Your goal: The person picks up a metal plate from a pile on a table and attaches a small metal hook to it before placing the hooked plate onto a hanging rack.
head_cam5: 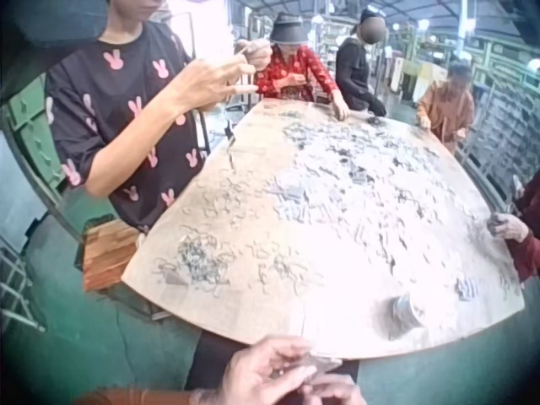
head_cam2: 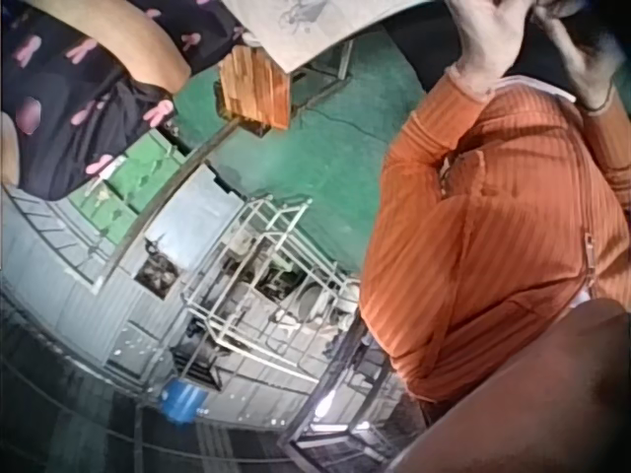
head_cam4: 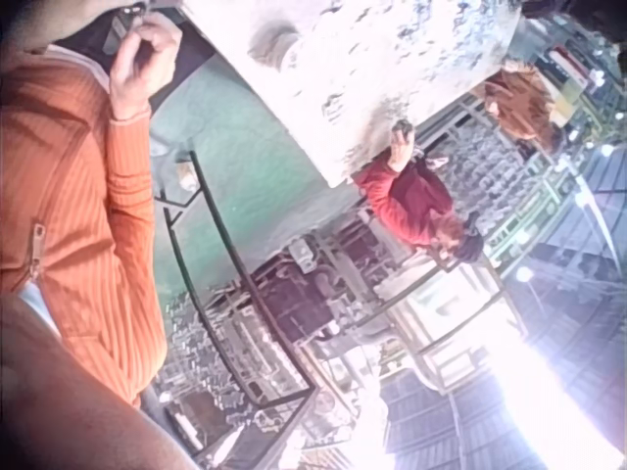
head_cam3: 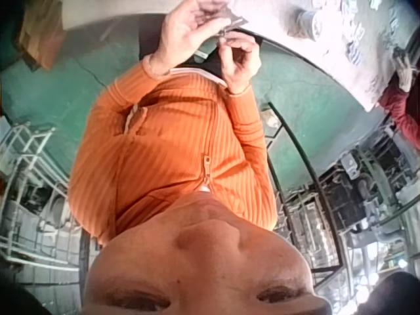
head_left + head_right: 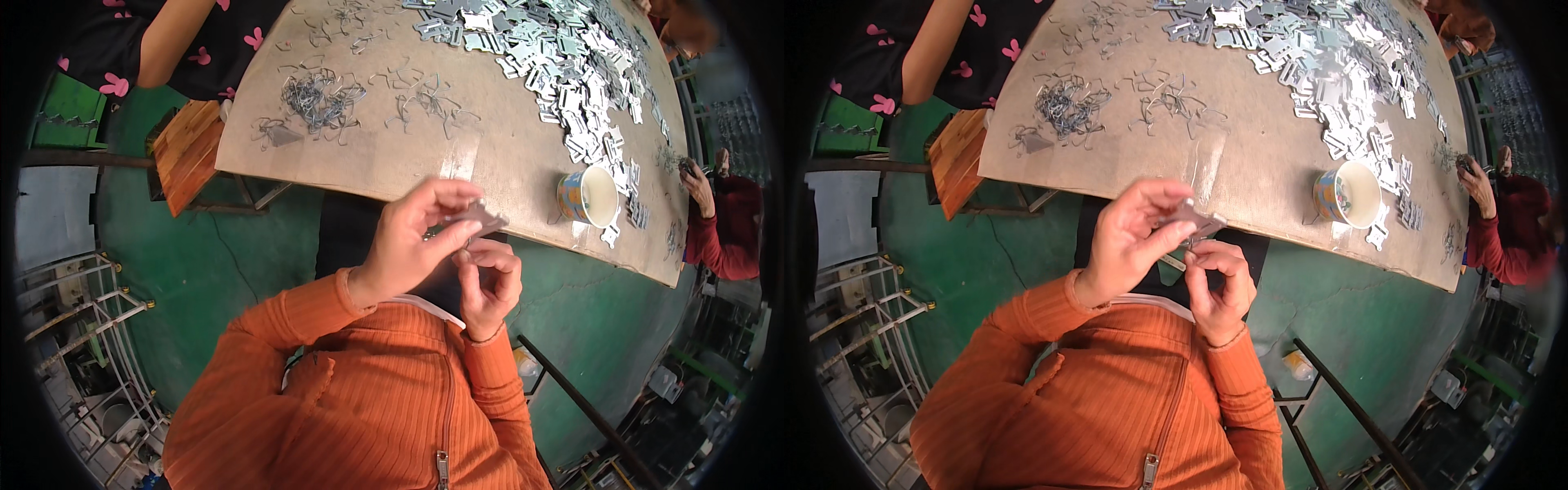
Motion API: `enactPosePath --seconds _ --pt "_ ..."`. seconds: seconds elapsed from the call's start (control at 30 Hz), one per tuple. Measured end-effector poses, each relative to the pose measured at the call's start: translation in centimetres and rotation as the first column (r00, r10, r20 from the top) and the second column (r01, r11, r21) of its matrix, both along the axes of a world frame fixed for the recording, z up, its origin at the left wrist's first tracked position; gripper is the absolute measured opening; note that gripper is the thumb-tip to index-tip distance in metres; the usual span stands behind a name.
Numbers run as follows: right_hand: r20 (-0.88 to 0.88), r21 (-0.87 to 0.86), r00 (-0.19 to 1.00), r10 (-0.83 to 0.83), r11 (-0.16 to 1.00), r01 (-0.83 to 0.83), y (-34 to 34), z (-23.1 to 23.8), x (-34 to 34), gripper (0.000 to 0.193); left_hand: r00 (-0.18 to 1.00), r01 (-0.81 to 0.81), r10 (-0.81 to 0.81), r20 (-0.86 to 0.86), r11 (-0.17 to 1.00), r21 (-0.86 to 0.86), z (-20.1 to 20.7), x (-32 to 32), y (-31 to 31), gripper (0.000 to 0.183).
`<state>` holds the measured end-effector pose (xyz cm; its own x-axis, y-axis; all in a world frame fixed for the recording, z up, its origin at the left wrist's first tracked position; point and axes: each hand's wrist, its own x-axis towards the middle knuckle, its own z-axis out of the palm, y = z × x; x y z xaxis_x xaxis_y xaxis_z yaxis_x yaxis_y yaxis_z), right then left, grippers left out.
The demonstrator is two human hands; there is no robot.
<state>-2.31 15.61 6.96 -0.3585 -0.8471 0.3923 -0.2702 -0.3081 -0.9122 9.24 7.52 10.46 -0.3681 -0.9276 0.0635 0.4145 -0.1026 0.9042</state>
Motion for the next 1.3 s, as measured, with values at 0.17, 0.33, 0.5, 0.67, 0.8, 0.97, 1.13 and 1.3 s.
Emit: enactPosePath --seconds 0.17,0.33,0.5,0.67,0.8,0.97,1.13,1.3 --pt "0.107 0.12 0.994 -0.013 0.993 0.0 -3.0 -0.1 -3.2 0.007 0.957 0.055 0.052 0.286 0.934 -0.353 -0.7 1.8 0.2 0.017" --pt "-0.258 0.379 0.931 0.258 0.913 -0.149 -16.0 0.1 -5.1 0.011 0.961 0.077 0.033 0.273 0.921 -0.383 -0.8 2.0 0.5 0.017" --pt "-0.584 0.308 0.698 0.414 0.909 -0.281 -28.2 -2.4 -3.6 0.009 0.958 0.117 -0.017 0.285 0.934 -0.338 -1.0 2.6 0.8 0.02" --pt "-0.623 0.492 0.501 0.601 0.799 -0.346 -31.9 -2.6 -1.7 0.011 0.958 0.107 -0.018 0.285 0.948 -0.3 -1.4 3.3 0.6 0.021" --pt "-0.804 0.477 0.277 0.526 0.849 -0.229 -31.4 -2.7 -0.8 0.014 0.957 0.084 0.014 0.29 0.942 -0.325 -1.5 3.5 0.3 0.021" --pt "-0.78 0.276 0.479 0.403 0.908 -0.315 -30.7 -4.0 -3.1 0.016 0.953 0.094 0.005 0.304 0.946 -0.31 -0.9 3.7 0.3 0.019" --pt "-0.322 0.553 0.794 0.516 0.783 -0.284 -25.9 -3.0 -5.2 0.009 0.951 0.057 0.051 0.305 0.94 -0.335 -1.2 3.2 1.2 0.016" --pt "-0.105 0.552 0.932 0.348 0.799 -0.236 -21.3 -0.8 -6.6 0.005 0.951 0.045 0.059 0.304 0.945 -0.324 -1.2 2.8 1.5 0.012"
